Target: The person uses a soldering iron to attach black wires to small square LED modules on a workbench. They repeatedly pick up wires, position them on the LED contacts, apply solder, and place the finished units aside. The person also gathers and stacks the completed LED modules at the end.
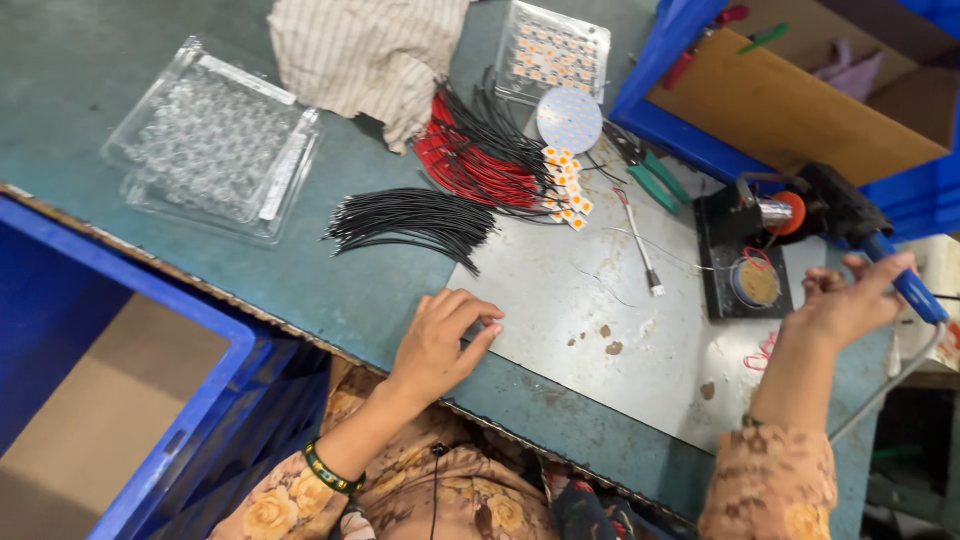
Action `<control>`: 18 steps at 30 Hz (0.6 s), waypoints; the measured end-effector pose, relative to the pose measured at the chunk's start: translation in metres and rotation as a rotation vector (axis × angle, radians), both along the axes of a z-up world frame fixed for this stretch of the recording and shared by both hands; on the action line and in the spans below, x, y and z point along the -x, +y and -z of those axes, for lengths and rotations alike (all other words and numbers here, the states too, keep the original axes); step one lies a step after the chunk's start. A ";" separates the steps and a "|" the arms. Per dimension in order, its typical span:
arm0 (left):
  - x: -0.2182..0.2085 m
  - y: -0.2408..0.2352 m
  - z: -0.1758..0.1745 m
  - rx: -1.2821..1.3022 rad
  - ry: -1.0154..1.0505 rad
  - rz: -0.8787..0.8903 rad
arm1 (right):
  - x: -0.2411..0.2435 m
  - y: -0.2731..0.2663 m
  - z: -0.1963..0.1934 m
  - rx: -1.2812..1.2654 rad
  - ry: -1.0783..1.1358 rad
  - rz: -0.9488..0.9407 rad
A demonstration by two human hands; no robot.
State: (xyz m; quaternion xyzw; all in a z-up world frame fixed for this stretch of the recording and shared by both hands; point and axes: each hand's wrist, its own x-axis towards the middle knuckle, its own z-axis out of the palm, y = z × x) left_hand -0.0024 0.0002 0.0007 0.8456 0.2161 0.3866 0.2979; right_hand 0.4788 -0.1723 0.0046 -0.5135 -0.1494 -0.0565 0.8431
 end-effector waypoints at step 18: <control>0.027 0.148 -0.033 -0.437 0.399 -0.035 | 0.266 -0.054 0.062 0.378 -0.124 -0.354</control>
